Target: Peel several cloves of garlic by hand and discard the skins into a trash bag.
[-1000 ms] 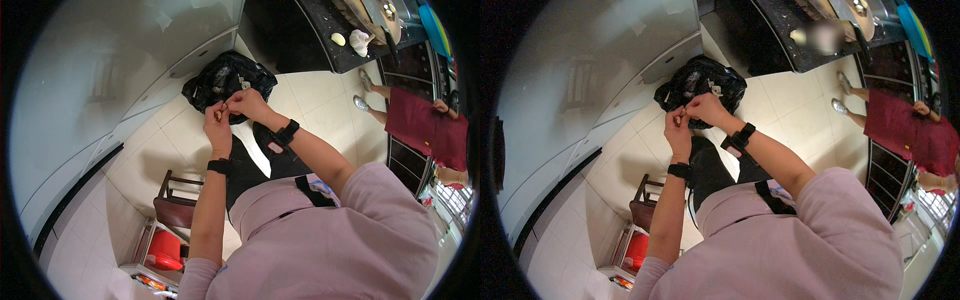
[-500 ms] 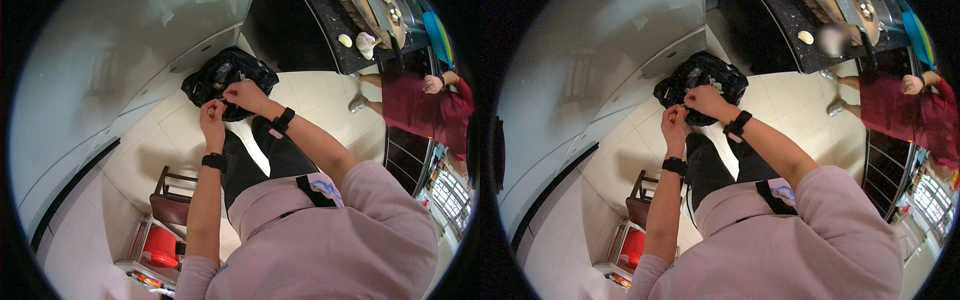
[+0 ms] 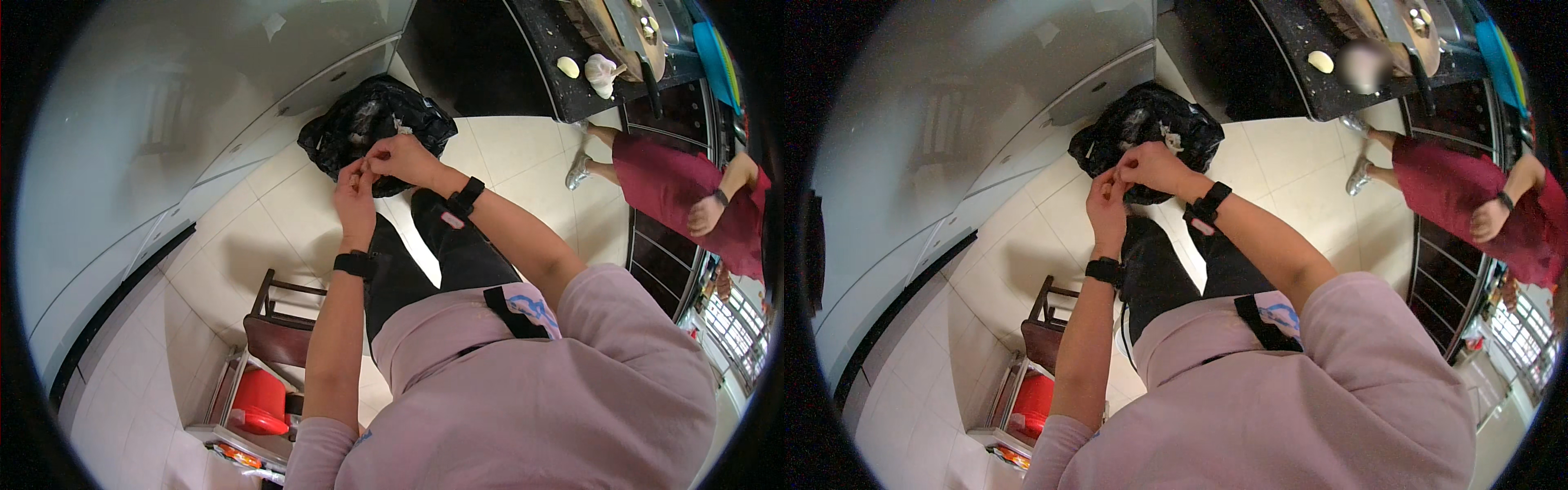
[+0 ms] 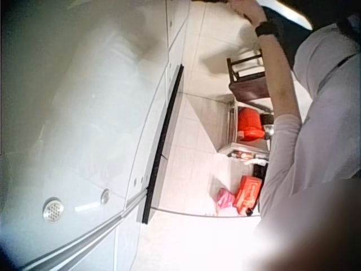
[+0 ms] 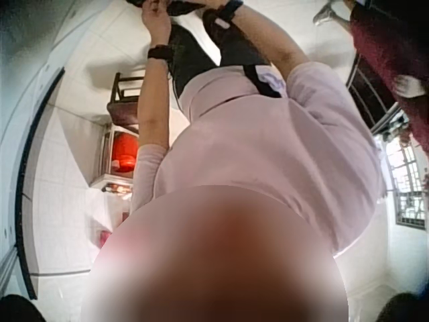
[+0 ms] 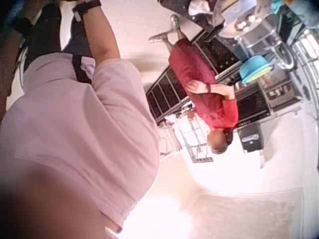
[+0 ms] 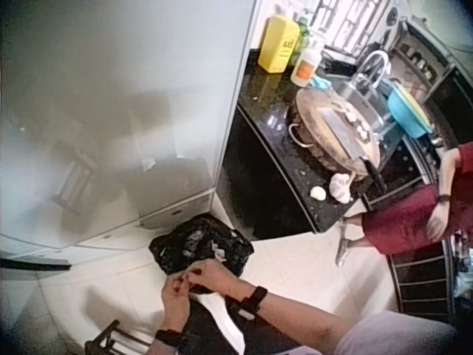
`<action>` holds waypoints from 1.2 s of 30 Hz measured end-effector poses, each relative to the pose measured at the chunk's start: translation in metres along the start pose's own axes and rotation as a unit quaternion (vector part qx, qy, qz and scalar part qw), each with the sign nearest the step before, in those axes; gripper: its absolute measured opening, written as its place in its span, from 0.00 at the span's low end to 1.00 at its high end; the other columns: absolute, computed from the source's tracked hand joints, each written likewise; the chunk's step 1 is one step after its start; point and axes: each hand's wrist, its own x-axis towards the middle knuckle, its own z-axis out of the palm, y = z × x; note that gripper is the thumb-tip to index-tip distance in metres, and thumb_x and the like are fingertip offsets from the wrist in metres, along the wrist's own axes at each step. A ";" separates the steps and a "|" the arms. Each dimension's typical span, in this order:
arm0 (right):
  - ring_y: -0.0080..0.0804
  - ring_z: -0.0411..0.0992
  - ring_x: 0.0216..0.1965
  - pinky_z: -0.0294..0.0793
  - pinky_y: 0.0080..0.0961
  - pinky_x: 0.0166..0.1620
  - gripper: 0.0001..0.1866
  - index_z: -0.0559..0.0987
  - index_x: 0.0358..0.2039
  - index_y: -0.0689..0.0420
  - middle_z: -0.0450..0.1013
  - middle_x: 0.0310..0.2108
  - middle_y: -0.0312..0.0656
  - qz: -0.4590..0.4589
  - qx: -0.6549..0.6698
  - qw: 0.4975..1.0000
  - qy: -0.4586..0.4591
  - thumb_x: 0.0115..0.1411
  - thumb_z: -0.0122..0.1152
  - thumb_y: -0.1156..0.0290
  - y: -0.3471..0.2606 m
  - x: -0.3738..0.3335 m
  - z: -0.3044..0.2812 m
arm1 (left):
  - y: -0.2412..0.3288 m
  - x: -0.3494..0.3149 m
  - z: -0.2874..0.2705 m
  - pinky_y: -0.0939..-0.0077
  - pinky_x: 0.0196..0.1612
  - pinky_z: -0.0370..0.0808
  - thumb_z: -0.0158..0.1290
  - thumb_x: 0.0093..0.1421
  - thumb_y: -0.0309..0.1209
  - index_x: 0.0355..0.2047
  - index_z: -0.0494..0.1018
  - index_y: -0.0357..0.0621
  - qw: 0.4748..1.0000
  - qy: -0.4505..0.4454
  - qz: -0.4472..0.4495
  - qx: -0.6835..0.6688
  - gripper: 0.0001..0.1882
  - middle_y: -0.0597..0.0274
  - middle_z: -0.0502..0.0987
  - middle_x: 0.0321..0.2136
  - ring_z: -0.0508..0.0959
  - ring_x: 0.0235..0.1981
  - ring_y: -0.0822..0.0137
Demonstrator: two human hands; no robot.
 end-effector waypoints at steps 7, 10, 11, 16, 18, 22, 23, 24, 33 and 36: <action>0.34 0.76 0.29 0.74 0.24 0.34 0.12 0.79 0.31 0.63 0.76 0.27 0.48 -0.024 0.001 1.000 -0.003 0.51 0.58 0.68 0.004 -0.004 -0.002 | 0.007 -0.003 0.003 0.80 0.38 0.73 0.48 0.61 0.27 0.44 0.68 0.33 0.998 -0.010 0.025 0.059 0.13 0.57 0.76 0.33 0.76 0.33 0.72; 0.26 0.75 0.28 0.73 0.20 0.35 0.11 0.78 0.34 0.63 0.77 0.27 0.45 -0.018 0.002 1.000 -0.021 0.52 0.59 0.69 0.003 -0.004 -0.002 | 0.014 -0.005 0.003 0.81 0.38 0.73 0.47 0.62 0.29 0.44 0.68 0.33 0.997 -0.021 0.026 0.074 0.13 0.57 0.76 0.32 0.76 0.33 0.72; 0.26 0.75 0.28 0.73 0.20 0.35 0.11 0.78 0.34 0.63 0.77 0.27 0.45 -0.018 0.002 1.000 -0.022 0.52 0.59 0.69 0.003 -0.005 -0.003 | 0.017 -0.006 0.004 0.81 0.38 0.73 0.47 0.62 0.29 0.45 0.68 0.33 0.997 -0.028 0.026 0.068 0.13 0.57 0.76 0.32 0.76 0.33 0.72; 0.24 0.74 0.27 0.73 0.19 0.34 0.11 0.77 0.33 0.64 0.76 0.26 0.42 0.013 0.045 0.999 0.008 0.54 0.57 0.69 -0.003 -0.010 -0.002 | 0.022 -0.006 0.006 0.82 0.38 0.73 0.46 0.63 0.28 0.44 0.69 0.34 0.998 -0.034 0.029 0.038 0.12 0.59 0.76 0.32 0.76 0.33 0.72; 0.24 0.74 0.27 0.73 0.19 0.33 0.11 0.77 0.33 0.64 0.75 0.26 0.42 0.060 0.118 0.991 0.017 0.55 0.56 0.69 0.004 -0.009 0.000 | 0.022 -0.004 0.005 0.82 0.39 0.73 0.45 0.63 0.27 0.44 0.69 0.34 0.999 -0.038 0.025 0.013 0.12 0.59 0.76 0.32 0.76 0.33 0.72; 0.24 0.72 0.27 0.74 0.18 0.33 0.11 0.76 0.34 0.65 0.74 0.26 0.40 0.155 0.334 0.928 0.057 0.57 0.53 0.70 0.018 -0.009 0.004 | 0.021 0.000 -0.003 0.81 0.41 0.72 0.45 0.62 0.25 0.45 0.68 0.35 0.998 -0.050 0.029 0.008 0.12 0.60 0.75 0.35 0.75 0.35 0.72; 0.24 0.72 0.27 0.74 0.18 0.33 0.11 0.76 0.34 0.65 0.74 0.26 0.40 0.155 0.333 0.928 0.057 0.57 0.53 0.70 0.020 -0.008 0.004 | 0.021 0.001 -0.005 0.80 0.43 0.72 0.45 0.62 0.25 0.46 0.68 0.35 0.998 -0.052 0.021 0.015 0.12 0.60 0.75 0.36 0.75 0.37 0.72; 0.25 0.72 0.25 0.74 0.18 0.31 0.11 0.77 0.33 0.65 0.74 0.25 0.41 0.168 0.369 0.910 0.087 0.57 0.53 0.70 0.024 -0.007 0.004 | 0.019 0.001 -0.006 0.80 0.43 0.72 0.45 0.62 0.25 0.46 0.68 0.35 0.998 -0.052 0.021 0.015 0.12 0.60 0.75 0.36 0.75 0.37 0.72; 0.24 0.74 0.25 0.74 0.17 0.31 0.12 0.77 0.37 0.65 0.76 0.27 0.43 0.119 0.090 0.980 0.128 0.57 0.52 0.71 0.058 0.013 -0.004 | 0.024 -0.001 -0.008 0.78 0.44 0.73 0.45 0.62 0.24 0.49 0.67 0.37 0.965 -0.040 -0.135 -0.222 0.14 0.60 0.70 0.42 0.73 0.39 0.70; 0.24 0.75 0.25 0.73 0.17 0.31 0.12 0.78 0.36 0.64 0.76 0.27 0.43 0.112 0.065 0.983 0.130 0.56 0.53 0.71 0.058 0.019 -0.001 | 0.022 -0.001 -0.009 0.81 0.43 0.72 0.47 0.61 0.23 0.51 0.66 0.38 0.961 -0.047 -0.143 -0.231 0.16 0.61 0.70 0.42 0.73 0.39 0.72</action>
